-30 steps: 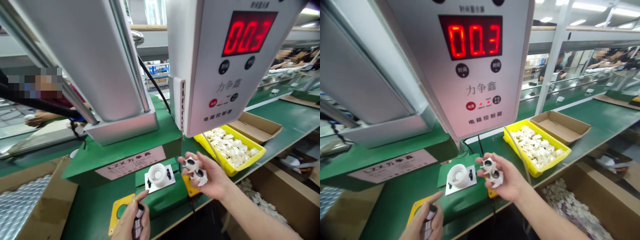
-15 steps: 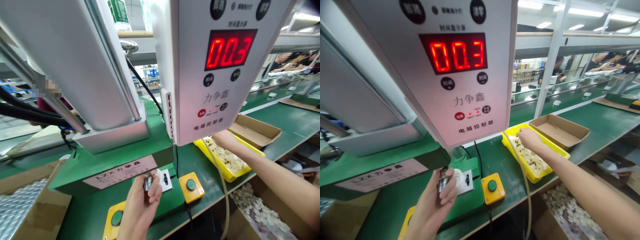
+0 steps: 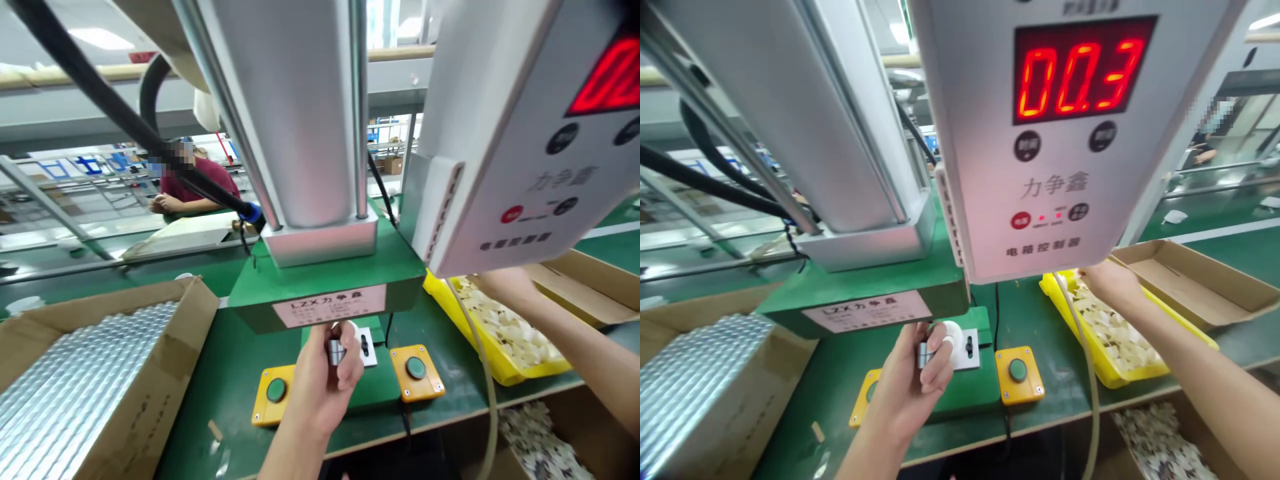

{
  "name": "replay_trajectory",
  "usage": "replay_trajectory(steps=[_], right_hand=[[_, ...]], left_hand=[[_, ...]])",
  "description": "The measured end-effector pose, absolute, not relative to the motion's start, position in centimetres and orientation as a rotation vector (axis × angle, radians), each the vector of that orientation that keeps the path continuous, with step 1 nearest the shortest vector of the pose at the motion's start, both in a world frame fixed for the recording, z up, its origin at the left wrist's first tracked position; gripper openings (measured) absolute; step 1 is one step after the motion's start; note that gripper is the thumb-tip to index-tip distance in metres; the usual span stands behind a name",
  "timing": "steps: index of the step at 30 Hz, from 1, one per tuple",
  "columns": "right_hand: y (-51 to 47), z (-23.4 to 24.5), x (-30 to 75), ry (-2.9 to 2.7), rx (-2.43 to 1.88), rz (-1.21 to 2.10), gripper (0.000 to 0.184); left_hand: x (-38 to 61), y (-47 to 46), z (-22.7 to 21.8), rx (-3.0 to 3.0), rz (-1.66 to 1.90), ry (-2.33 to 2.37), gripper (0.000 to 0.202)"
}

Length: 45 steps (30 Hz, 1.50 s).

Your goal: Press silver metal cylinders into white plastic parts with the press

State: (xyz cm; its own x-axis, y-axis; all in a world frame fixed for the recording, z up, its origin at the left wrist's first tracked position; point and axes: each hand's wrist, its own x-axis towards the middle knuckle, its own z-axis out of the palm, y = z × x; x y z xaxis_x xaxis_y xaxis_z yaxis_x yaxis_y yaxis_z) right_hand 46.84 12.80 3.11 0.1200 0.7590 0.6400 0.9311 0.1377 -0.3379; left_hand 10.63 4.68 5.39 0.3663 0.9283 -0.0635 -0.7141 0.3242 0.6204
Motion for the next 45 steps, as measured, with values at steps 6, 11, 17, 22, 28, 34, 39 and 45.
replay_trajectory(steps=[6,11,17,22,28,34,39,45], right_hand=[[6.1,6.2,40.8,-1.777,-1.716,-0.688,0.041],[3.8,6.1,29.4,-2.258,-1.229,-0.334,0.02],[5.9,6.4,24.2,-2.616,-1.121,-0.381,0.018],[5.9,7.4,23.8,-2.714,-1.11,-0.414,0.023],[4.9,5.7,25.6,-2.564,-1.273,-0.264,0.027],[1.5,-0.3,30.8,-2.231,-1.52,-0.147,0.031],[-1.0,-3.3,32.0,-2.246,-1.603,-0.344,0.037],[-1.2,-3.3,30.4,-2.335,-1.535,-0.501,0.03]], left_hand=[[7.7,3.2,4.2,0.585,1.344,0.742,0.02],[6.5,2.0,3.2,0.595,1.385,0.836,0.024],[4.6,0.3,2.1,0.624,1.401,0.888,0.02],[3.5,-0.2,1.3,0.641,1.418,0.919,0.018],[2.9,-0.4,0.9,0.922,1.384,1.319,0.021],[-0.6,-1.2,-0.6,1.776,0.94,2.012,0.027],[-1.3,-1.7,-2.4,2.153,0.486,2.247,0.036],[-1.0,-1.4,-1.6,2.151,0.271,2.265,0.035]])
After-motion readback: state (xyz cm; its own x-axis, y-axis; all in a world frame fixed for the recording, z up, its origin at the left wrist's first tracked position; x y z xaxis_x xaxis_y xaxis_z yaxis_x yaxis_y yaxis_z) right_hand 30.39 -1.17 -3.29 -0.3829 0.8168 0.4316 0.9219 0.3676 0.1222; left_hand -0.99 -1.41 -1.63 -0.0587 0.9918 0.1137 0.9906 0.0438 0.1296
